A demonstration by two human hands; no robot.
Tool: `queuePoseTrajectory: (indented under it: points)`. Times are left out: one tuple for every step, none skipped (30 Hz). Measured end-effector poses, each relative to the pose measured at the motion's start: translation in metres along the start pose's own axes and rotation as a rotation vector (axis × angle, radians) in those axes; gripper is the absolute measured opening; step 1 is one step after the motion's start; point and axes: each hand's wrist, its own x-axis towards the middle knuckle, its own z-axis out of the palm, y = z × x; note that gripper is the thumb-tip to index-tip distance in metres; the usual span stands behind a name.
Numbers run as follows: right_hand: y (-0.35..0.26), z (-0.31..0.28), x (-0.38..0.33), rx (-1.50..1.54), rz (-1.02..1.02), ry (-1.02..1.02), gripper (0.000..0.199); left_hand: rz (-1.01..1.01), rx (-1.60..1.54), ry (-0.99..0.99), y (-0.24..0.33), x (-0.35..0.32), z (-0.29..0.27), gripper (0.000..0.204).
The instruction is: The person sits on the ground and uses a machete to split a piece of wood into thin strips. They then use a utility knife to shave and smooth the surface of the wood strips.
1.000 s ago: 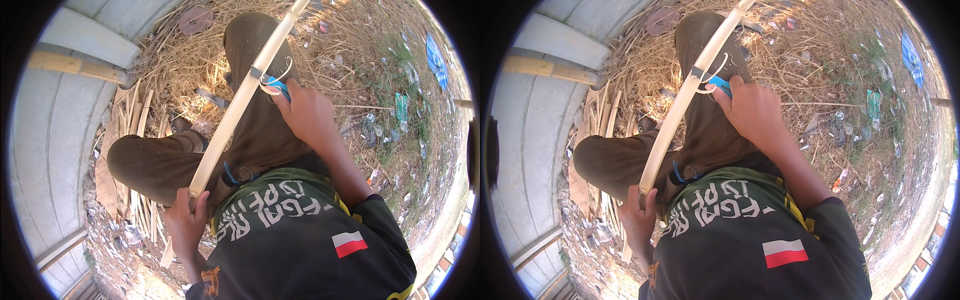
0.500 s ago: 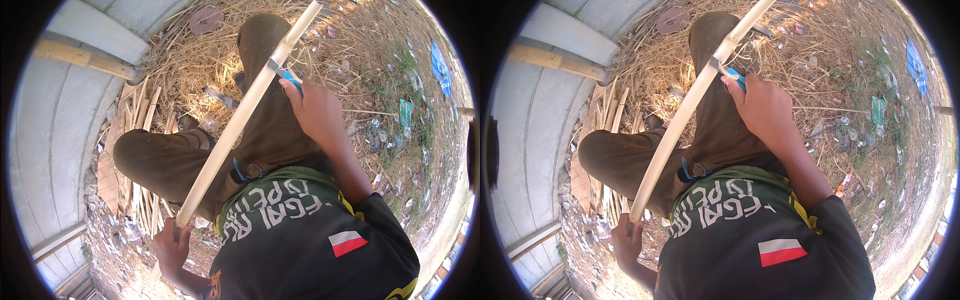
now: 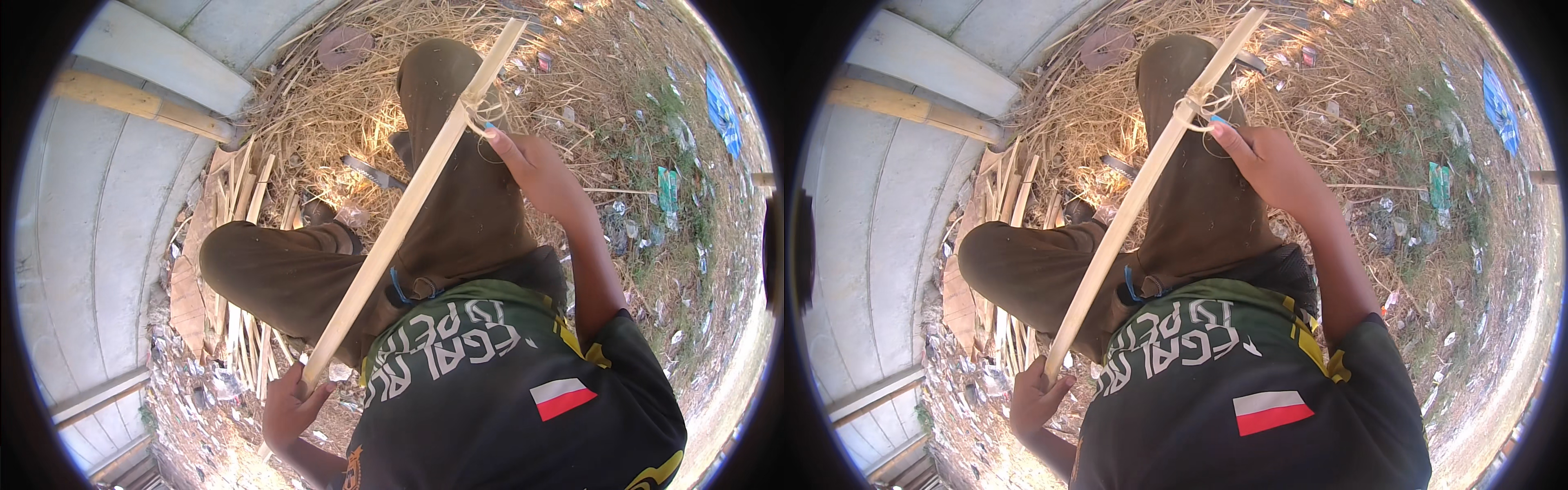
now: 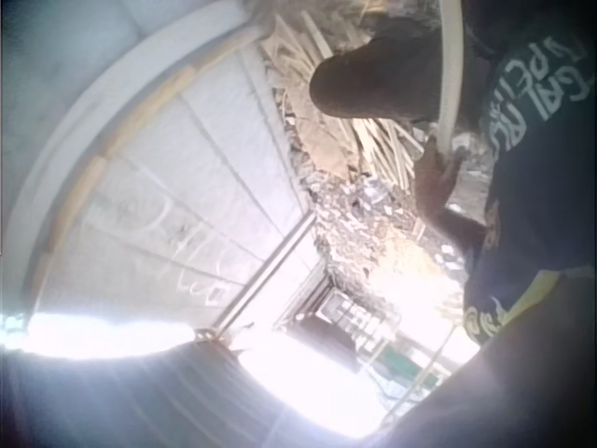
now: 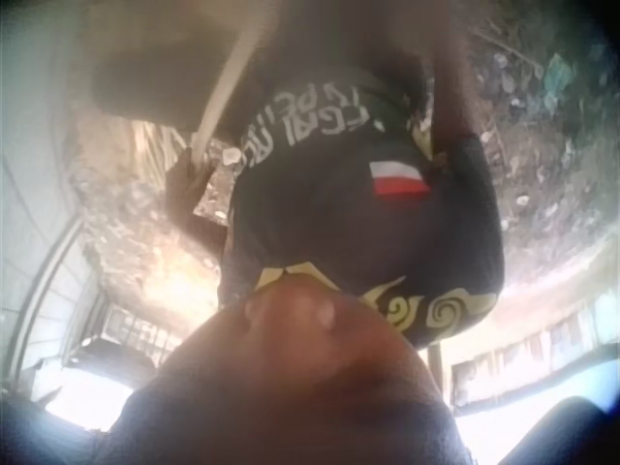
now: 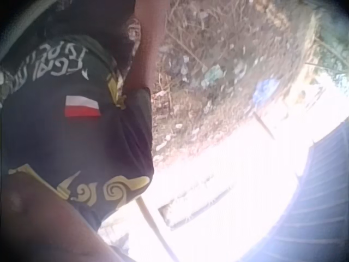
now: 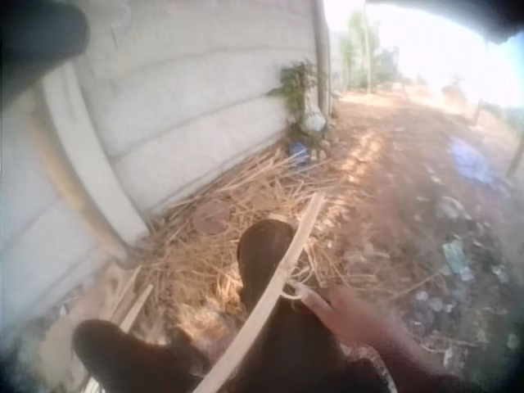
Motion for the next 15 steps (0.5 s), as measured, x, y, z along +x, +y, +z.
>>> queuePoseTrajectory:
  points:
    - [-0.007,-0.008,0.001,0.002,0.082,-0.103,0.071,-0.056,0.056,0.053,0.007,0.007,0.006,0.034]
    - [-0.007,-0.007,0.001,-0.036,0.068,-0.083,0.071,-0.017,0.05,0.098,0.013,0.016,0.011,0.033]
    - [-0.008,-0.004,0.0,-0.076,0.051,-0.066,0.071,0.021,0.04,0.145,0.018,0.024,0.017,0.031]
    - [-0.009,-0.001,-0.001,-0.116,0.035,-0.046,0.07,0.059,0.031,0.191,0.024,0.032,0.019,0.03]
    - [-0.012,0.001,-0.002,-0.158,0.028,-0.02,0.07,0.087,0.088,0.175,0.03,0.039,0.02,0.025]
    - [-0.016,0.003,-0.005,-0.205,0.023,0.011,0.07,0.14,0.048,0.181,0.042,0.048,0.019,0.024]
    - [-0.02,0.005,-0.007,-0.251,0.021,0.044,0.07,0.195,0.009,0.186,0.058,0.057,0.017,0.024]
    - [-0.022,0.007,-0.008,-0.263,0.011,0.064,0.069,0.245,-0.032,0.194,0.072,0.066,0.015,0.023]
    - [-0.023,0.01,-0.009,-0.277,-0.001,0.081,0.068,0.321,-0.038,0.206,0.079,0.076,0.015,0.024]
    - [-0.024,0.011,-0.011,-0.29,-0.011,0.101,0.067,0.385,-0.042,0.216,0.086,0.089,0.017,0.026]
    - [-0.023,0.012,-0.013,-0.292,-0.013,0.11,0.066,0.453,-0.046,0.224,0.092,0.106,0.019,0.027]
    - [-0.024,0.011,-0.013,-0.292,-0.02,0.122,0.066,0.523,-0.047,0.238,0.1,0.119,0.019,0.029]
    - [-0.023,0.01,-0.014,-0.291,-0.025,0.135,0.065,0.524,-0.034,0.21,0.111,0.129,0.019,0.031]
    - [-0.023,0.011,-0.013,-0.292,-0.035,0.127,0.066,0.524,-0.026,0.191,0.123,0.138,0.019,0.033]
    - [-0.021,0.012,-0.013,-0.295,-0.045,0.12,0.066,0.527,-0.019,0.172,0.136,0.146,0.019,0.035]
